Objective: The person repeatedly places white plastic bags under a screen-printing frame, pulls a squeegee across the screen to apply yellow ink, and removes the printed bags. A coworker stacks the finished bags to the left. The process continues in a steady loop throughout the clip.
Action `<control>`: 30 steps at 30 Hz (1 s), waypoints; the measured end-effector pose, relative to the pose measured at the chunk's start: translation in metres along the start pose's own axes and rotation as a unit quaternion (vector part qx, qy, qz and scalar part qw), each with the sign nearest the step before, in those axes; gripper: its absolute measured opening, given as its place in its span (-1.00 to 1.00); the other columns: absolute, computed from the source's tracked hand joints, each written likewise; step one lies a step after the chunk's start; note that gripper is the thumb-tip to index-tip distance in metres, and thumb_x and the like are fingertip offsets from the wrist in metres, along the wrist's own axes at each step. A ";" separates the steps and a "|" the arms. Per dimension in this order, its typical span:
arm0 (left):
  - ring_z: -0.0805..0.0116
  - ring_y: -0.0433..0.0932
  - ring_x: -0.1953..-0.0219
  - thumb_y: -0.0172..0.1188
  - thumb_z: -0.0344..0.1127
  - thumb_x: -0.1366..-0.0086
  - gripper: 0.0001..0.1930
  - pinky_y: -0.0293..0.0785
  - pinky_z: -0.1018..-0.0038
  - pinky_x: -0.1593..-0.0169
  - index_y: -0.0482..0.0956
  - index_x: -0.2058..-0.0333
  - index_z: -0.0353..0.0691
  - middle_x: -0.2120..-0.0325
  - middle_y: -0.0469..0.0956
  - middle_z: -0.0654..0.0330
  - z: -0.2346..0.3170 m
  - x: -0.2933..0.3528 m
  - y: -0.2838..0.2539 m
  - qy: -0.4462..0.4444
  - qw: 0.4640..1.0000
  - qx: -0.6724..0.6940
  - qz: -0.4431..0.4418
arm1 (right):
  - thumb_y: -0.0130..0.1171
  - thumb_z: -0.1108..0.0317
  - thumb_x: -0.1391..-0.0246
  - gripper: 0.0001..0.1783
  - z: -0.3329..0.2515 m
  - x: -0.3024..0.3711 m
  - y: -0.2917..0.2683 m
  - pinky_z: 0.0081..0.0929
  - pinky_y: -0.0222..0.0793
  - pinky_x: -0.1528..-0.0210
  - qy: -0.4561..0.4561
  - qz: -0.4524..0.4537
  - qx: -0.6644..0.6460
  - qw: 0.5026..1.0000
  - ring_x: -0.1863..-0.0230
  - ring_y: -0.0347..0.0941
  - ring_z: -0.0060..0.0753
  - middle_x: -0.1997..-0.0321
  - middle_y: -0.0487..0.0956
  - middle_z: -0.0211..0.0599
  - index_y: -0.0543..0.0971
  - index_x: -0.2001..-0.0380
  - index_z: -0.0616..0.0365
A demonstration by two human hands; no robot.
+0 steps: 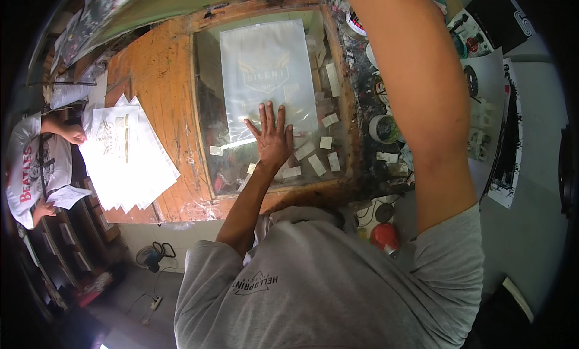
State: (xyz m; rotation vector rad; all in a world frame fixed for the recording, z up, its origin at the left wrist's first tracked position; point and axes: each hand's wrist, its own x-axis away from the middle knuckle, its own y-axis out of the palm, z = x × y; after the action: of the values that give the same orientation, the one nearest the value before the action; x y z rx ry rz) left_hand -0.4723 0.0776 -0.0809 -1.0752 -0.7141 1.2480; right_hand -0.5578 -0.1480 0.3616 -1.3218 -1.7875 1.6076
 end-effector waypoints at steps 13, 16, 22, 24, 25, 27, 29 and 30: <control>-0.14 -0.08 -0.56 0.12 -0.21 -0.44 -0.41 -0.45 -0.45 -0.42 0.30 -0.38 -0.24 -0.49 0.06 -0.15 -0.011 0.010 -0.024 -0.022 0.993 0.104 0.059 | 0.09 0.03 -0.32 -0.54 -0.021 0.037 0.005 -0.10 0.55 0.01 0.027 -0.068 -0.077 0.994 0.31 0.62 -0.16 0.32 0.68 0.00 0.65 0.17 0.28; -0.13 0.03 -0.53 0.15 -0.26 -0.44 -0.41 -0.43 -0.29 -0.48 0.29 -0.39 -0.22 -0.45 0.15 -0.15 0.010 0.005 -0.109 -0.040 0.942 0.313 0.116 | 0.12 0.01 -0.32 -0.54 -0.024 0.088 0.068 -0.16 0.39 -0.04 0.006 0.030 0.016 0.999 0.20 0.55 -0.22 0.25 0.63 -0.10 0.61 0.03 0.21; -0.09 0.24 -0.38 0.27 -0.02 -0.39 -0.41 0.21 -0.18 -0.40 0.32 -0.21 -0.26 -0.28 0.23 -0.10 0.019 0.069 -0.175 -0.336 0.358 0.869 0.057 | 0.28 0.41 -0.13 -0.52 -0.009 0.210 0.195 -0.05 0.19 -0.03 0.046 0.068 -0.068 0.994 0.04 0.43 -0.01 0.21 0.51 -0.14 0.51 -0.15 0.17; -0.10 0.25 -0.35 0.27 -0.02 -0.39 -0.49 0.24 -0.24 -0.34 0.35 -0.11 -0.21 -0.22 0.22 -0.07 -0.001 0.079 -0.135 -0.417 0.345 0.840 0.045 | 0.25 0.54 -0.10 -0.49 0.020 0.207 0.232 -0.04 0.20 -0.09 0.063 0.017 -0.075 0.995 -0.03 0.43 0.02 0.16 0.53 -0.10 0.49 -0.16 0.18; -0.10 0.25 -0.33 0.27 -0.01 -0.39 -0.53 0.26 -0.27 -0.31 0.36 -0.06 -0.18 -0.18 0.22 -0.05 -0.009 0.082 -0.119 -0.457 0.337 0.822 0.037 | 0.23 0.56 -0.09 -0.47 0.039 0.194 0.249 -0.02 0.20 -0.12 0.065 0.000 -0.076 0.995 -0.06 0.43 0.04 0.12 0.54 -0.08 0.48 -0.17 0.18; -0.06 0.31 -0.26 0.26 -0.04 -0.39 -0.58 0.31 -0.23 -0.25 0.36 -0.02 -0.15 -0.07 0.28 -0.01 -0.014 0.081 -0.104 -0.502 0.333 0.798 0.027 | 0.25 0.56 -0.07 -0.48 0.076 0.158 0.279 0.01 0.21 -0.16 0.067 -0.033 -0.083 0.994 -0.11 0.42 0.04 0.04 0.58 -0.06 0.51 -0.15 0.13; -0.01 0.37 -0.18 0.24 -0.07 -0.40 -0.62 0.35 -0.19 -0.21 0.36 0.00 -0.13 0.02 0.31 0.03 -0.017 0.079 -0.093 -0.527 0.332 0.782 0.028 | 0.29 0.51 -0.08 -0.52 0.107 0.109 0.302 0.03 0.23 -0.17 0.054 -0.051 -0.063 0.995 -0.13 0.44 0.02 -0.03 0.62 -0.06 0.56 -0.11 0.05; 0.02 0.39 -0.14 0.24 -0.09 -0.41 -0.64 0.37 -0.17 -0.18 0.36 0.01 -0.13 0.06 0.33 0.05 -0.017 0.083 -0.090 -0.533 0.332 0.777 0.035 | 0.29 0.49 -0.09 -0.53 0.119 0.087 0.312 0.04 0.25 -0.16 0.040 -0.057 -0.038 0.997 -0.13 0.45 0.01 -0.06 0.63 -0.08 0.58 -0.11 0.01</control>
State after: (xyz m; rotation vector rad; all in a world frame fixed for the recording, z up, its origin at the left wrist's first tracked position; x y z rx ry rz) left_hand -0.4044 0.1561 -0.0145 1.5491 0.0080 1.7654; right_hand -0.5767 -0.1742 0.0181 -1.2738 -1.8561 1.4208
